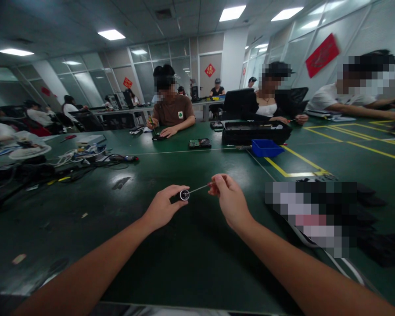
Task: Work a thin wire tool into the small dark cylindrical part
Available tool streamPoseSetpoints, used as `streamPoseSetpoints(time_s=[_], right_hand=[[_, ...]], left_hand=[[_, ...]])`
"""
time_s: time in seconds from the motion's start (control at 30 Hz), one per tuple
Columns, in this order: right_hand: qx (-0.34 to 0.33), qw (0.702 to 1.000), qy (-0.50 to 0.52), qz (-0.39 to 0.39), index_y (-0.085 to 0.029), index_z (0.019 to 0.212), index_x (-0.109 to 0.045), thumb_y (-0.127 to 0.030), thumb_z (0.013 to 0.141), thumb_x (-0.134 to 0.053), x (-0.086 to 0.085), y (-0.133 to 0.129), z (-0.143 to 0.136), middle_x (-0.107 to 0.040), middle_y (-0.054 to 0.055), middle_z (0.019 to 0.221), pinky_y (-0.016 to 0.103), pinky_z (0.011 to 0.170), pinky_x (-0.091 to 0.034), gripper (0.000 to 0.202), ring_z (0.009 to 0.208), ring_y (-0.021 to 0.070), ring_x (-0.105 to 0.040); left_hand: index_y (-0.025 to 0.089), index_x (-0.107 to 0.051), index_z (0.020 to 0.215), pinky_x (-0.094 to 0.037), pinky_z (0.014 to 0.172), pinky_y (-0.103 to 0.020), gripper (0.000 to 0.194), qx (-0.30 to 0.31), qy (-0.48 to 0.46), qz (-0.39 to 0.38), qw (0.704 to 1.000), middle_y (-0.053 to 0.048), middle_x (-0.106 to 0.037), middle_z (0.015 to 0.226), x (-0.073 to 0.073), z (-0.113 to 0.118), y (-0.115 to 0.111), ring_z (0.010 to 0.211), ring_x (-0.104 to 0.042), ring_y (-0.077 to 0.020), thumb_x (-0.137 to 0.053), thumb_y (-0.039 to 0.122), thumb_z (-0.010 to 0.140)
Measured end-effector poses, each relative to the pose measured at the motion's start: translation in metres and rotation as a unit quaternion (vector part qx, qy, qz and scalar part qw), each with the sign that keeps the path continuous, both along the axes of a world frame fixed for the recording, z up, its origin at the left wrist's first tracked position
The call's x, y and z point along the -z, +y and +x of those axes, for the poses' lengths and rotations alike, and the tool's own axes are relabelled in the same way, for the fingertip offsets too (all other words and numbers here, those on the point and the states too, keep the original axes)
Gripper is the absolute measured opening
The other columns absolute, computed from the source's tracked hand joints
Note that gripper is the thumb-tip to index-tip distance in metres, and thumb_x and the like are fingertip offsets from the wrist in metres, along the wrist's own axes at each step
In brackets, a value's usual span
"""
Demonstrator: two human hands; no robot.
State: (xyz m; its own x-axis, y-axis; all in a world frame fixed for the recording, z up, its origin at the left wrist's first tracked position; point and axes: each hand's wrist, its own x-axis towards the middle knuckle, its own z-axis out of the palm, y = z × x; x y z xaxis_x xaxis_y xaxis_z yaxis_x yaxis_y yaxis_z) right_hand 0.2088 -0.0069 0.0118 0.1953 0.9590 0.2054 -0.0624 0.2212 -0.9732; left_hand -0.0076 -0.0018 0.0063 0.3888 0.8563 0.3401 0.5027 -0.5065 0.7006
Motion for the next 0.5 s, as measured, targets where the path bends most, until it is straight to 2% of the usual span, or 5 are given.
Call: streamPoseSetpoints(time_s=[0.2, 0.37, 0.5], right_hand=[[-0.003, 0.988, -0.133, 0.083, -0.020, 0.095, -0.060, -0.045, 0.096, -0.050, -0.005, -0.011, -0.002, -0.066, 0.003, 0.082, 0.034, 0.072, -0.051, 0.027, 0.075, 0.0176, -0.063], [-0.010, 0.951, -0.274, 0.142, -0.022, 0.102, -0.058, -0.039, 0.100, -0.045, -0.008, -0.020, -0.001, -0.067, 0.003, 0.083, 0.033, 0.070, -0.048, 0.022, 0.076, 0.0184, -0.065], [-0.010, 0.934, -0.320, 0.159, -0.022, 0.101, -0.057, -0.037, 0.101, -0.044, -0.010, -0.025, 0.000, -0.068, 0.004, 0.085, 0.033, 0.069, -0.048, 0.019, 0.077, 0.0189, -0.067]], left_hand=[[0.026, -0.068, 0.119, -0.043, 0.104, -0.042, 0.039, -0.007, 0.022, 0.008, 1.000, -0.006, -0.067, 0.119, 0.000, 0.002, -0.001, 0.113, -0.059, -0.0233, -0.073, 0.015, 0.082], [0.029, -0.066, 0.123, -0.042, 0.103, -0.042, 0.042, -0.004, 0.044, 0.015, 0.999, -0.004, -0.066, 0.118, -0.002, 0.002, -0.002, 0.112, -0.058, -0.0226, -0.072, 0.018, 0.083], [0.030, -0.064, 0.126, -0.042, 0.103, -0.041, 0.044, -0.004, 0.044, 0.007, 0.999, -0.004, -0.065, 0.117, 0.001, 0.001, -0.001, 0.112, -0.057, -0.0223, -0.071, 0.019, 0.084]])
